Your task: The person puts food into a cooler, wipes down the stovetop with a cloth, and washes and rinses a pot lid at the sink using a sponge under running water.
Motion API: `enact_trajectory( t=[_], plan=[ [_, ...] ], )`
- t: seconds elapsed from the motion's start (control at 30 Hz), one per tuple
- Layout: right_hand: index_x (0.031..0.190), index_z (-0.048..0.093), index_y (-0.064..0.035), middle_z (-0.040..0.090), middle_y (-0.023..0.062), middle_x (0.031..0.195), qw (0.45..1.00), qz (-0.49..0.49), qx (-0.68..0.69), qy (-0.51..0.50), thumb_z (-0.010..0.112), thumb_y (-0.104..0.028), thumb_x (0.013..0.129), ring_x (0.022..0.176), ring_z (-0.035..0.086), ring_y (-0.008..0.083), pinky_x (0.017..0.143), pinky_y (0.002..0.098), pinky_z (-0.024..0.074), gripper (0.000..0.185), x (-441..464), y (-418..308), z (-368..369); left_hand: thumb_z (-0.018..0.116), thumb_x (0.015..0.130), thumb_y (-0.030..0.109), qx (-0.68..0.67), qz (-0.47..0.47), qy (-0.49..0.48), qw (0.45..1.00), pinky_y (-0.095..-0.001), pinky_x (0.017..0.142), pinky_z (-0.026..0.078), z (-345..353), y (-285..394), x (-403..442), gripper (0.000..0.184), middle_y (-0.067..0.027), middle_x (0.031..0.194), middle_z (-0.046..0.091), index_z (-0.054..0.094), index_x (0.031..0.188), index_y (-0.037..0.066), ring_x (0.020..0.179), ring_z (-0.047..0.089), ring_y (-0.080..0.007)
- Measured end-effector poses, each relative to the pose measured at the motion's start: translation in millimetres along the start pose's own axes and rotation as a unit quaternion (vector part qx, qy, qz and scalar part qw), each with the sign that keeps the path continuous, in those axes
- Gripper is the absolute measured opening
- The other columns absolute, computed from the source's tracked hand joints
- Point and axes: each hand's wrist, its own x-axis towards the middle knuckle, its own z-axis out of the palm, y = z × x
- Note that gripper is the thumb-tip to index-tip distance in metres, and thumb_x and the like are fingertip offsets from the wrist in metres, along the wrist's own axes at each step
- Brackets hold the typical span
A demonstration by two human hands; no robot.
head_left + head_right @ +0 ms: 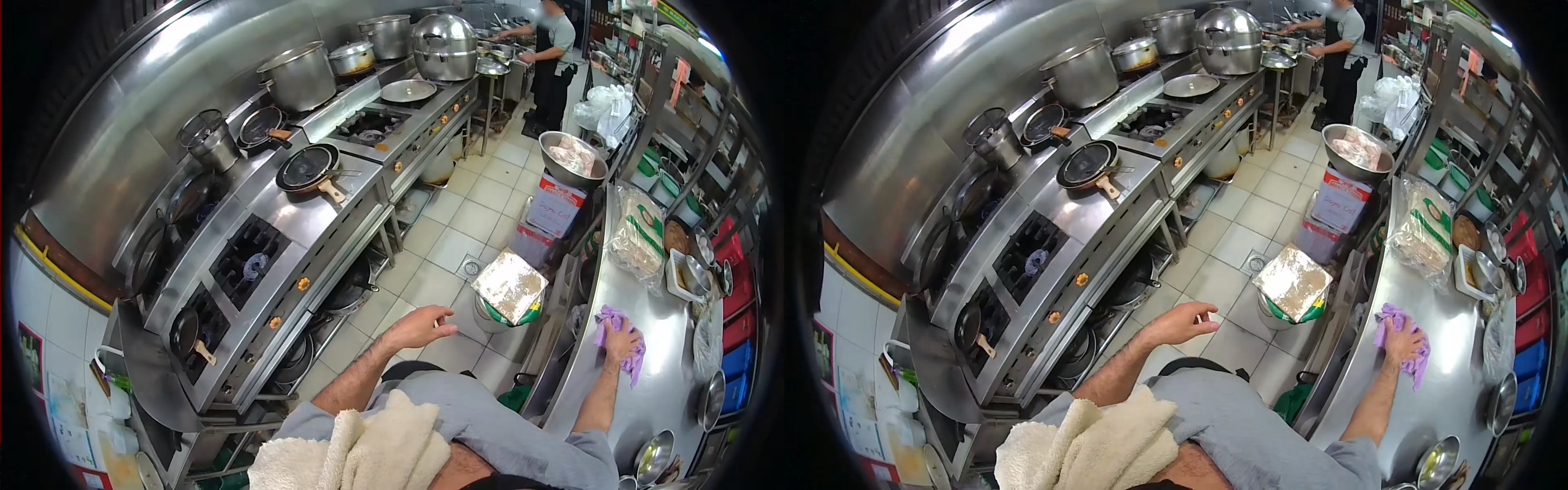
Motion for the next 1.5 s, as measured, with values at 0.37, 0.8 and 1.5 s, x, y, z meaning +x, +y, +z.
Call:
enact_trajectory(
  t=[0.37,0.8,1.5],
  plan=[
    [0.109,0.056,-0.0045,0.054,0.0171,0.104,0.990,-0.065,-0.012,0.128,0.052,-0.027,0.080,0.092,0.053,0.0327,0.080,0.0419,0.0444,0.037,3.0,-14.9,12.6,0.059,0.084,0.032,-0.030,-0.023,-0.037,0.999,-0.0310,0.072,0.047,-31.0,-26.9,89.4,0.046,-0.0101,0.090,0.060,0.052,0.117,0.000,0.079,0.058,-0.0201],
    [0.104,0.054,0.0012,0.059,0.0075,0.092,0.604,-0.076,0.675,-0.416,0.053,-0.009,0.079,0.083,0.058,0.0163,0.076,0.0282,0.0466,0.028,-84.1,-362.5,20.7,0.060,0.078,0.017,-0.036,-0.065,0.261,0.963,-0.0350,0.074,0.046,-156.9,-199.5,232.8,0.023,-0.0135,0.090,0.057,0.061,0.095,0.001,0.084,0.058,-0.0269],
    [0.116,0.054,-0.0020,0.058,0.0082,0.105,0.529,-0.435,0.606,-0.404,0.060,-0.012,0.079,0.092,0.056,0.0144,0.081,0.0270,0.0444,0.039,105.3,-968.5,12.9,0.065,0.076,0.020,0.018,-0.268,0.561,0.783,-0.0400,0.080,0.042,-309.4,-298.3,429.0,0.025,-0.0133,0.099,0.051,0.061,0.095,0.004,0.094,0.051,-0.0302]
  ],
)
